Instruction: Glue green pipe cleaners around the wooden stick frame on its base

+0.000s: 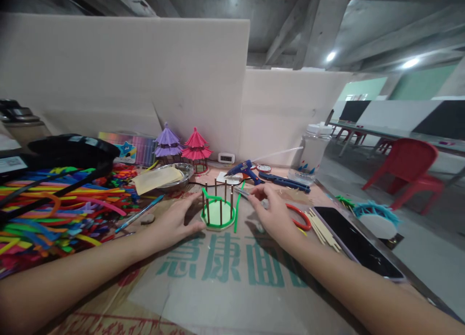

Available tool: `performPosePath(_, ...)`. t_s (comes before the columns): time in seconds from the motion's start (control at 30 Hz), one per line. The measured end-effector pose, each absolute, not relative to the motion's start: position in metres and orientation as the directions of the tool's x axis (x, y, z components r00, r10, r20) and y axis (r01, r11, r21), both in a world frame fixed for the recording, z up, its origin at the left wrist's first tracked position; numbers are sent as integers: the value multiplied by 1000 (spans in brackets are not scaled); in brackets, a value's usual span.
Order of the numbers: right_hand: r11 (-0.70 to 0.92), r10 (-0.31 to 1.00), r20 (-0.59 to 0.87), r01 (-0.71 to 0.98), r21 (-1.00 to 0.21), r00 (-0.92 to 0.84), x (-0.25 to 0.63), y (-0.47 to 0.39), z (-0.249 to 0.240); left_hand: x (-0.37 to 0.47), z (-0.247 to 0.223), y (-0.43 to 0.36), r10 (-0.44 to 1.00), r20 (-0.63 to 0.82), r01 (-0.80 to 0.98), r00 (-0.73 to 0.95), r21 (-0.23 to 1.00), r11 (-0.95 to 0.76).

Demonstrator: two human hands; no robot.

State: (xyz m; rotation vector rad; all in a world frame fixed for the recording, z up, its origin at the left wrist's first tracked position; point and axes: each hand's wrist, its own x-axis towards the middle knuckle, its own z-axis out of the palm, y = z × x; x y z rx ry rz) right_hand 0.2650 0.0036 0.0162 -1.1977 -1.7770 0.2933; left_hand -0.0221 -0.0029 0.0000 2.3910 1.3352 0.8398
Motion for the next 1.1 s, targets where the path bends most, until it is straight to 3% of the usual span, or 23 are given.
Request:
performPosePath(0.17,417,906,393,489,-766,-157,247,-13,17,-29,28,-6,772,596,577,221,558,-596)
performPosePath(0.23,385,922,347,492,-781,-169,244,-17,18,-26,54,-7,679,702,599,213,456,-659)
performPosePath(0.33,384,923,334,514,-767,-191,241,-19,20,-12,95,-8,510,784,626,355,206,-752)
performPosePath(0.4,400,917,336,519,-755,-217,239,-19,20,0,115,-7,466,768,618,439,119,-777)
performPosePath(0.47,411,912,334,519,-750,-239,238,-19,19,12,123,-7,471,748,602,468,119,-789)
performPosePath(0.67,464,883,424,495,-735,-199,235,-29,21,17,95,-9,456,744,553,489,140,-821)
performPosePath(0.77,453,890,391,552,-700,-234,232,-37,23,8,84,-12,464,714,562,525,119,-818)
performPosePath(0.97,467,884,312,615,-635,-349,224,-38,14,4,71,-41,337,654,563,677,-164,-810)
performPosePath(1.1,459,886,278,625,-631,-370,224,-32,10,8,67,-50,337,634,547,696,-164,-821)
